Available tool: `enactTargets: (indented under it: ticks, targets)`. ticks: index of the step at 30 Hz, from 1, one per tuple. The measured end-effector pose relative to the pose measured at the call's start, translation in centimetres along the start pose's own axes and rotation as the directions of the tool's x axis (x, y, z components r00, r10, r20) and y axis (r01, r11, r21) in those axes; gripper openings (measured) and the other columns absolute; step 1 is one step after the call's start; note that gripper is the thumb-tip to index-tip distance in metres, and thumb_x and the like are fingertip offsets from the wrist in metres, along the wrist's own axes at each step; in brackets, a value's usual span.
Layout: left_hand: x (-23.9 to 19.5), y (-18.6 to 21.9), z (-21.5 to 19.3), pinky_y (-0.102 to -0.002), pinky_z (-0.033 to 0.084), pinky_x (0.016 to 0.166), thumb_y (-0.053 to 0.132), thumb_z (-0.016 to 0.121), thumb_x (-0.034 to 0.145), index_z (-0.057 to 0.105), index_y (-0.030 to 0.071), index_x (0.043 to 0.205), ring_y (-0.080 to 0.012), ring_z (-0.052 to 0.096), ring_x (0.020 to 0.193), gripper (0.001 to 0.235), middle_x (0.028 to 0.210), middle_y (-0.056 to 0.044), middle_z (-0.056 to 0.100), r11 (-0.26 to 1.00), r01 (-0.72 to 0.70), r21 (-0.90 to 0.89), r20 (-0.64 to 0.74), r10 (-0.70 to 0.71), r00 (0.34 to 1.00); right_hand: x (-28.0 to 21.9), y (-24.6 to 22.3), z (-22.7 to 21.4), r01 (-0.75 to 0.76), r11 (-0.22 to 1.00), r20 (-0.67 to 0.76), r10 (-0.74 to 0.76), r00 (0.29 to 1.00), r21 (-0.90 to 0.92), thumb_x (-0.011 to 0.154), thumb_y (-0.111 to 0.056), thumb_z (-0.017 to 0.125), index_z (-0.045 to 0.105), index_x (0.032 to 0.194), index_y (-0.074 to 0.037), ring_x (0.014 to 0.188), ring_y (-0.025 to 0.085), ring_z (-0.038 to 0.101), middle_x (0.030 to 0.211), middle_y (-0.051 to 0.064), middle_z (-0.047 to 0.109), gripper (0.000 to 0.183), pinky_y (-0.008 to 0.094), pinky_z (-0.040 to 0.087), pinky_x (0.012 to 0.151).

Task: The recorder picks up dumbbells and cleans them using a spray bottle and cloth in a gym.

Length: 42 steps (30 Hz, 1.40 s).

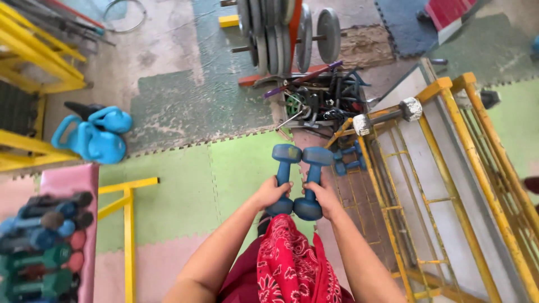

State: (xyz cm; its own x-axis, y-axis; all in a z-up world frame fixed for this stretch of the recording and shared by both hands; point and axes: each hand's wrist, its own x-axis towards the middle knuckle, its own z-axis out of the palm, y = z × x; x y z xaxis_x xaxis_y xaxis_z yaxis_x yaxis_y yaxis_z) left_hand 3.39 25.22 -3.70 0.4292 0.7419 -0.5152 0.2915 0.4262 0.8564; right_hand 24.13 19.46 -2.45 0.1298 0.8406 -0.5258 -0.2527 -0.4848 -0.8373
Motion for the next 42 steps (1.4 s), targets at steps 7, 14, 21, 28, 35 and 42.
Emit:
enactTargets:
  ticks: [7, 14, 21, 28, 35, 42]
  targets:
    - [-6.7, -0.3, 1.8, -0.034, 0.057, 0.066, 0.033, 0.071, 0.093, 0.064, 0.0, 0.094, -0.015, 0.066, 0.069, 0.034, 0.077, -0.007, 0.071, 0.99, -0.045, -0.135, -0.154, 0.024, 0.988, -3.9, -2.4, 1.2, 0.029, 0.994, 0.167, -0.011, 0.986, -0.105, 0.083, -0.009, 0.066, 0.056, 0.133, -0.008, 0.081, 0.018, 0.068, 0.097, 0.007, 0.067, 0.051, 0.033, 0.056, 0.074]
    - [-14.2, -4.0, 4.3, -0.033, 0.057, 0.067, 0.032, 0.07, 0.094, 0.062, -0.003, 0.101, -0.0143, 0.067, 0.07, 0.037, 0.079, -0.007, 0.071, 0.972, -0.084, -0.219, -0.346, 0.003, 0.938, -8.0, 0.1, 2.2, 0.037, 0.984, 0.382, 0.034, 0.923, -0.177, 0.085, -0.009, 0.065, 0.054, 0.133, -0.006, 0.081, 0.018, 0.068, 0.093, 0.007, 0.067, 0.049, 0.034, 0.056, 0.074]
    - [-21.1, -7.1, 5.0, -0.033, 0.054, 0.066, 0.033, 0.069, 0.096, 0.065, -0.005, 0.096, -0.0145, 0.064, 0.068, 0.038, 0.077, -0.007, 0.068, 0.959, -0.12, -0.256, -0.46, -0.011, 0.888, -11.1, 2.4, 5.5, -0.002, 0.962, 0.499, 0.142, 0.855, -0.271, 0.086, -0.009, 0.065, 0.052, 0.132, -0.006, 0.081, 0.018, 0.067, 0.093, 0.007, 0.067, 0.048, 0.033, 0.055, 0.075]
    - [-26.0, -9.8, 3.1, -0.033, 0.054, 0.065, 0.034, 0.069, 0.095, 0.066, 0.001, 0.088, -0.0135, 0.064, 0.067, 0.034, 0.075, -0.005, 0.069, 0.953, -0.095, -0.288, -0.557, -0.086, 0.826, -12.6, 5.5, 9.3, -0.022, 0.968, 0.604, 0.175, 0.777, -0.251, 0.087, -0.008, 0.065, 0.052, 0.132, -0.006, 0.081, 0.018, 0.067, 0.093, 0.007, 0.067, 0.047, 0.033, 0.055, 0.075]
    - [-31.2, -14.6, 0.0, -0.033, 0.054, 0.064, 0.034, 0.068, 0.097, 0.067, -0.001, 0.087, -0.0134, 0.062, 0.065, 0.037, 0.074, -0.006, 0.068, 0.957, -0.131, -0.259, -0.6, -0.053, 0.799, -16.0, 9.4, 15.4, 0.001, 0.955, 0.617, 0.19, 0.763, -0.295, 0.086, -0.007, 0.07, 0.052, 0.132, -0.004, 0.081, 0.018, 0.067, 0.094, 0.007, 0.066, 0.049, 0.032, 0.055, 0.074]
    - [-39.9, -20.6, -6.3, -0.033, 0.055, 0.065, 0.034, 0.067, 0.096, 0.065, 0.0, 0.089, -0.0132, 0.063, 0.067, 0.034, 0.074, -0.005, 0.067, 0.929, -0.159, -0.334, -0.604, -0.082, 0.793, -20.9, 15.4, 24.7, 0.018, 0.939, 0.621, 0.213, 0.754, -0.343, 0.087, -0.009, 0.07, 0.052, 0.134, -0.004, 0.083, 0.017, 0.067, 0.096, 0.007, 0.067, 0.051, 0.033, 0.056, 0.076]
